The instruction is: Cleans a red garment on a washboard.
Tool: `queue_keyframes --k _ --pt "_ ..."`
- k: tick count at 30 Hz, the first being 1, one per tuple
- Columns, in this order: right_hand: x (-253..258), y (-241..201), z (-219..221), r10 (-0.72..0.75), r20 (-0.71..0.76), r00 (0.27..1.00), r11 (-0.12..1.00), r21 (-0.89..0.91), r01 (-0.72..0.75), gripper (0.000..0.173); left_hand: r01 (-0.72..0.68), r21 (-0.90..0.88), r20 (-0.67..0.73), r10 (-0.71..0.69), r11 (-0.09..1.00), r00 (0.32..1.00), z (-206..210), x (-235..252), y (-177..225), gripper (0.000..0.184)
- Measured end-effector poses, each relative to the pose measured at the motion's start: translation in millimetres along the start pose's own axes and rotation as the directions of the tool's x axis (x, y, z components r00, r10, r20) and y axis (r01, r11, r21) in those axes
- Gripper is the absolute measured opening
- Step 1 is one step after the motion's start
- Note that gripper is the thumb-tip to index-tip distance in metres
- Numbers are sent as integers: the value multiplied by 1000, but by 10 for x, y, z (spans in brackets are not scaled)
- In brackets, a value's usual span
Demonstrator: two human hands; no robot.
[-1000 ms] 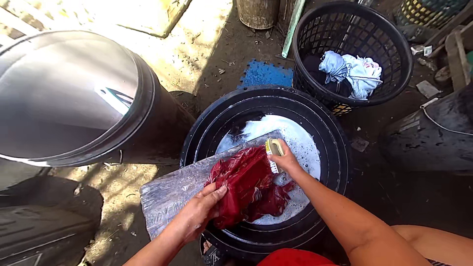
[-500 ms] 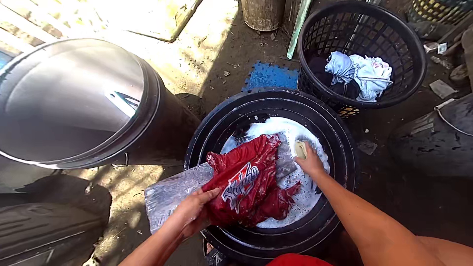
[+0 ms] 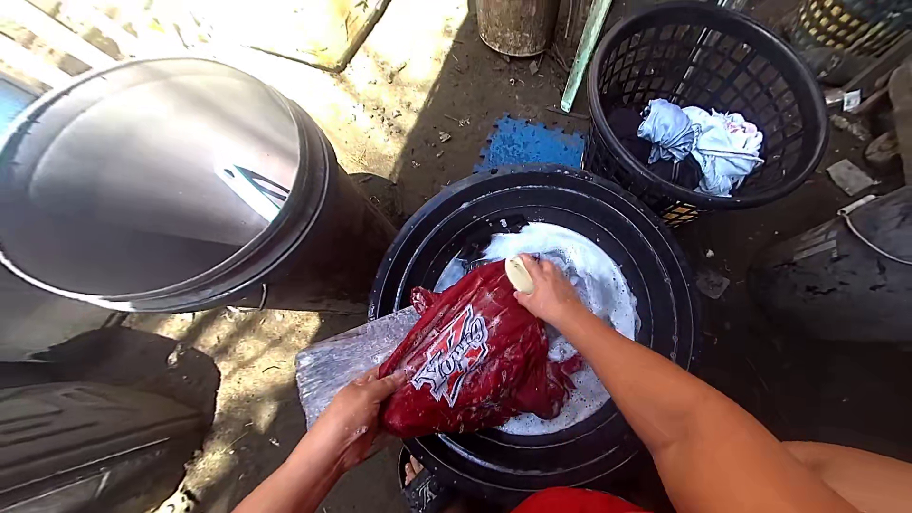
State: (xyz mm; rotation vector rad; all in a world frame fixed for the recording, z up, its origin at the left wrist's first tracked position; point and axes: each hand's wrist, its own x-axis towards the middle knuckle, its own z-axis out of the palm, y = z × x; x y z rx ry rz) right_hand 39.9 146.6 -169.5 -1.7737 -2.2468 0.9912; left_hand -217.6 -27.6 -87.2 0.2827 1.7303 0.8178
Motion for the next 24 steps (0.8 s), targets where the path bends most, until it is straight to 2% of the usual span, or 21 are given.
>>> queue_keyframes --k 2,3,4,5,7,9,11,12,14,16,18,20,22,24 --pt "-401 -537 164 -188 29 982 982 43 186 81 9 -5 -1 -9 1000 1000 2 16 -4 22" --pt "-651 -798 294 -321 44 946 944 91 317 79 18 3 5 -18 1000 1000 1 18 -2 22" --pt "-835 -954 408 -424 81 902 900 147 409 75 27 13 10 -27 1000 1000 -1 8 -10 21" --pt "-905 -974 477 -459 132 879 883 179 434 72 36 26 17 -36 999 999 -14 -6 -21 21" --pt "-684 -674 404 -363 126 923 928 139 346 72 45 49 21 -46 998 999 -40 -23 -5 21" --pt "-268 -168 200 -135 63 989 991 32 133 77 44 74 24 -46 996 999 -75 -29 -28 20" --pt "-4 121 57 26 -8 1000 999 -25 -26 83 33 108 55 -39 994 998 -95 -9 -46 20" --pt "-1 63 37 27 -16 1000 999 -25 -27 83 32 143 88 -45 989 995 -99 -2 -32 21" --pt "-294 -390 128 -109 28 994 994 31 108 82 53 255 189 -104 966 976 -100 -20 23 27" --pt "-738 -886 315 -343 109 933 937 116 331 77 66 424 258 -191 903 947 -89 -18 57 27" --pt "-891 -978 421 -451 190 872 890 167 424 71 93 577 233 -273 812 933 -87 -12 58 20" --pt "-608 -624 346 -352 149 924 935 111 338 73 116 627 190 -296 771 936 -82 -11 88 18" --pt "-172 -98 156 -119 58 991 993 26 118 79 132 617 174 -299 776 938 -86 -28 88 17" --pt "135 230 -38 82 -19 996 996 -20 -82 84 117 643 181 -299 757 937 -92 -20 113 20"
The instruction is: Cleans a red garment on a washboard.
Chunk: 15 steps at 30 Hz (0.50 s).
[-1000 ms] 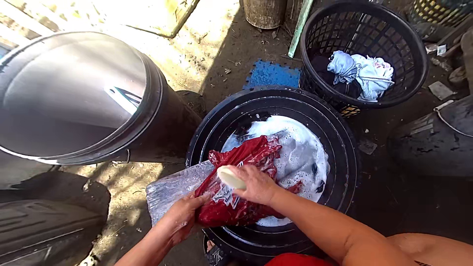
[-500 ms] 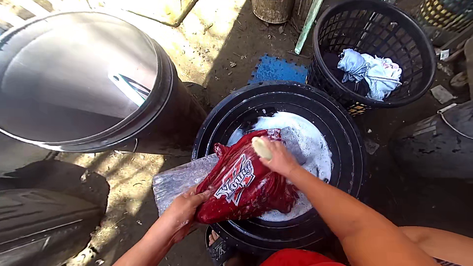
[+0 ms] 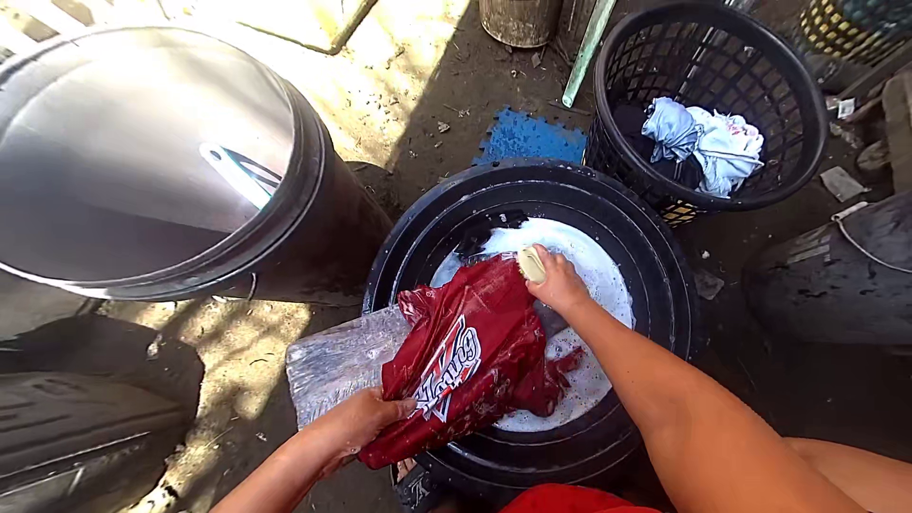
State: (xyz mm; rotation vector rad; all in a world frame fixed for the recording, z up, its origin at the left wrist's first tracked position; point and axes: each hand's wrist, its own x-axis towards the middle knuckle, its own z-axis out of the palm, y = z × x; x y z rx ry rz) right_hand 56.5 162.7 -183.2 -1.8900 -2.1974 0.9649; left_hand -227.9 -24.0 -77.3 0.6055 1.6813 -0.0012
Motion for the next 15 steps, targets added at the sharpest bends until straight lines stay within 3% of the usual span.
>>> queue_keyframes --k 2,4,6,8,10,12,14,15 --pt "-45 -178 -59 -2 -7 1000 1000 14 2 85 8 104 36 -12 995 999 -41 2 25 22" --pt "-514 -704 49 -209 45 977 973 106 203 84 26 223 86 -47 975 995 -71 -4 45 23" --pt "-991 -1107 254 -454 132 881 885 182 429 78 24 315 131 -68 949 989 -99 -29 45 20" --pt "-1019 -1049 385 -531 168 831 844 192 501 72 16 350 170 -80 936 982 -127 -63 36 21" --pt "-599 -642 304 -404 108 908 913 105 394 73 -7 328 186 -57 945 981 -154 -59 21 20" --pt "-134 -182 133 -131 35 991 991 44 129 79 0 316 173 -58 949 983 -125 -36 -21 20" --pt "98 -38 -8 40 -6 999 999 10 -40 85 12 336 149 -66 942 987 -120 12 -11 22" --pt "35 -157 -36 20 -4 1000 1000 22 -20 85 13 347 146 -68 938 987 -119 26 5 22"
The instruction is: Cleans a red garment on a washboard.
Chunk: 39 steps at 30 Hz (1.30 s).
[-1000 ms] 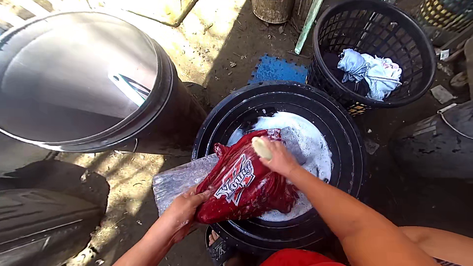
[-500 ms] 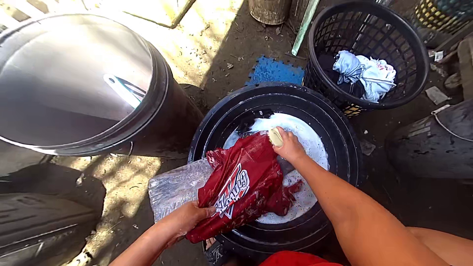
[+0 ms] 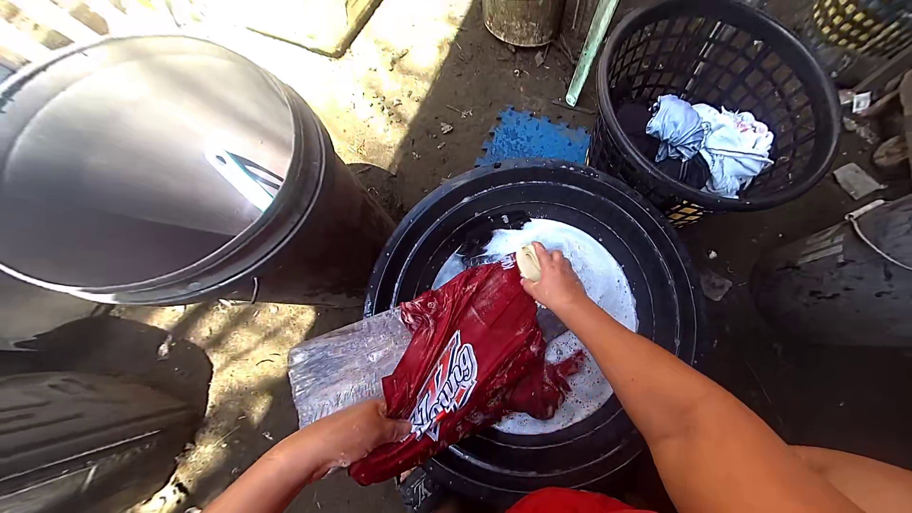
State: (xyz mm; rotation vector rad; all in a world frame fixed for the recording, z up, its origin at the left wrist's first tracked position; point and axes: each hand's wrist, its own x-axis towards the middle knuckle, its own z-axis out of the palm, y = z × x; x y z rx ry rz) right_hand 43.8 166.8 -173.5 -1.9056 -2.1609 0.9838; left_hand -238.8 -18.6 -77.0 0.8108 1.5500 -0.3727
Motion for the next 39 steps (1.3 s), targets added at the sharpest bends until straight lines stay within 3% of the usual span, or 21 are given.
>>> queue_keyframes --k 2,4,6,8,10,12,14,16,18,22,24,28,31,33,35,37,39 --pt "-497 -463 99 -203 46 978 978 63 200 83 7 10 15 -7 1000 1000 -4 -6 41 19" --pt "-1080 -824 332 -463 146 874 885 130 447 74 16 0 12 -16 1000 1000 10 -21 72 18" --pt "-1234 -776 505 -555 219 803 832 165 530 67 16 -7 5 -16 1000 1000 29 -52 74 18" --pt "-873 -418 439 -447 129 885 894 99 437 70 10 -38 -12 -11 999 1000 20 -47 54 20" --pt "-396 11 215 -217 52 975 976 -17 218 79 16 -56 -28 -18 998 999 45 -38 33 22" --pt "-131 269 -35 -33 2 999 999 -27 33 83 -17 -53 -52 15 998 999 26 -37 70 21" --pt "-240 337 -156 88 22 996 963 255 -90 84 -122 -103 -69 115 987 991 35 -63 100 21" --pt "-596 374 -133 150 140 979 732 650 -205 83 -281 -242 -99 264 929 959 85 -127 165 24" --pt "-894 539 -11 148 283 948 518 794 -318 83 -427 -424 -170 393 799 904 160 -215 307 24" --pt "-1199 802 -60 116 435 893 378 812 -444 84 -496 -735 -149 604 462 783 261 -429 621 26" --pt "-1282 805 -247 37 414 910 303 863 -405 82 -482 -785 -106 682 390 724 297 -474 718 33" --pt "-1320 786 -633 -178 346 921 130 936 -327 85 -494 -792 -112 710 358 695 412 -584 958 40" --pt "-1484 659 -844 -309 289 906 35 956 -293 99 -562 -793 -116 848 234 517 466 -875 1165 44" --pt "-1615 537 -899 -306 268 914 63 963 -261 104 -605 -786 -152 912 123 382 487 -1157 1333 44" --pt "-1721 376 -905 -282 194 940 192 971 -143 93 -644 -763 -178 942 52 286 513 -1449 1466 43" --pt "-1754 239 -908 -264 99 959 298 954 -16 82 -698 -716 -210 949 14 235 523 -1684 1499 42" --pt "-1675 141 -998 -246 -11 969 328 940 94 81 -763 -646 -283 936 -25 209 477 -1836 1413 40"
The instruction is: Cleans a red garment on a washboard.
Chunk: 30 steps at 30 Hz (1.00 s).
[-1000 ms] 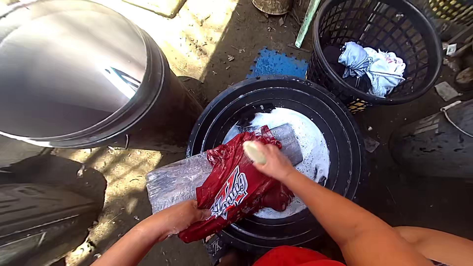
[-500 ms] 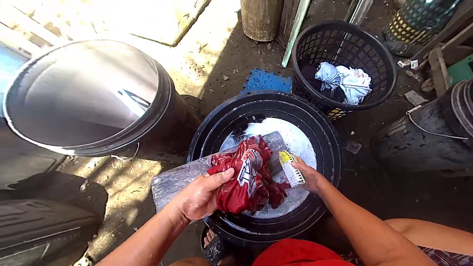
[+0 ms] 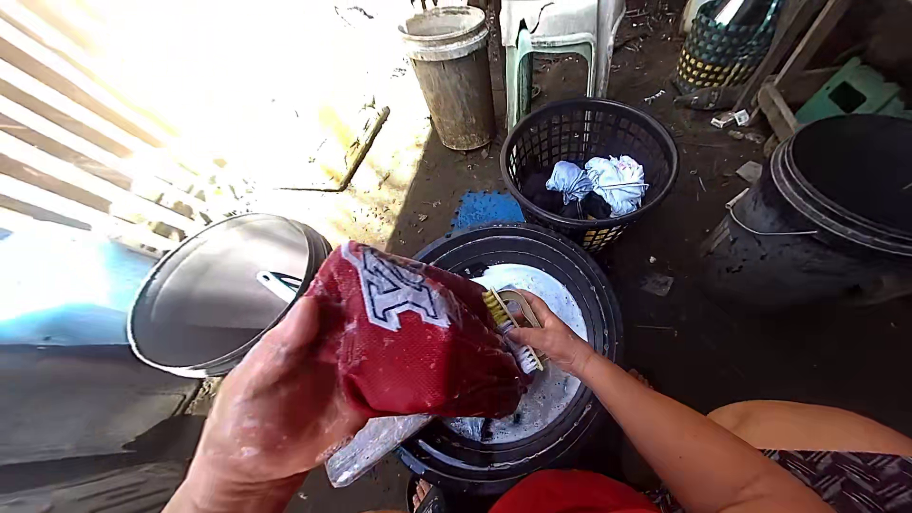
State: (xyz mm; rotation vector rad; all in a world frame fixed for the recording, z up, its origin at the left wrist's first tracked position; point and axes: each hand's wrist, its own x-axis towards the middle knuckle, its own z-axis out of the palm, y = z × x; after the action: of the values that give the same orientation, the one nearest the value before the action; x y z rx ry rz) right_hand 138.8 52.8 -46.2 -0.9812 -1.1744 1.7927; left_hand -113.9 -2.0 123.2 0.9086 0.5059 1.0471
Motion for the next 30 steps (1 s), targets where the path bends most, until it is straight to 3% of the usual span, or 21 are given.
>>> queue_keyframes --k 5,8,10,12,13,14,17,19,21,23,26,28,30 --pt "527 -605 -40 -349 -148 926 937 -50 345 83 -108 220 -272 168 969 948 -345 -508 174 37" --pt "970 -763 25 -447 -177 877 893 -151 425 86 62 164 -498 28 984 867 -825 -760 -38 30" --pt "1216 -623 130 -407 -154 901 867 -376 327 87 282 104 -718 -125 954 685 -1274 -885 -392 26" --pt "1345 -279 386 -278 -116 954 818 -549 172 87 475 -15 -835 -273 880 478 -1646 -979 -800 25" --pt "1298 -102 602 -204 -71 976 790 -601 121 87 532 -71 -855 -327 844 404 -1778 -1022 -980 22" --pt "1191 67 862 -149 6 989 755 -646 117 87 560 -107 -853 -365 822 372 -1875 -1067 -1118 18" --pt "799 577 1520 -22 362 932 683 -675 278 80 580 -123 -765 -449 806 461 -1904 -1177 -1232 19" --pt "728 888 1563 59 457 888 653 -690 312 73 571 -137 -744 -464 810 480 -1895 -1256 -1209 23" --pt "865 1151 1177 27 330 944 544 -797 263 68 534 -121 -789 -407 837 459 -1934 -1294 -1152 24" --pt "1069 1215 532 34 83 996 404 -913 62 73 488 -65 -843 -310 870 440 -1928 -1299 -1084 27" --pt "1417 1181 -279 92 -285 954 267 -916 -299 83 387 -41 -893 -208 921 400 -1915 -1204 -1057 22" --pt "1438 1081 -79 88 -275 957 280 -916 -289 84 353 -89 -915 -216 931 340 -1949 -1135 -1132 22" --pt "1210 898 664 75 -69 995 400 -912 -93 83 333 -139 -920 -246 933 304 -1935 -1050 -1195 22"
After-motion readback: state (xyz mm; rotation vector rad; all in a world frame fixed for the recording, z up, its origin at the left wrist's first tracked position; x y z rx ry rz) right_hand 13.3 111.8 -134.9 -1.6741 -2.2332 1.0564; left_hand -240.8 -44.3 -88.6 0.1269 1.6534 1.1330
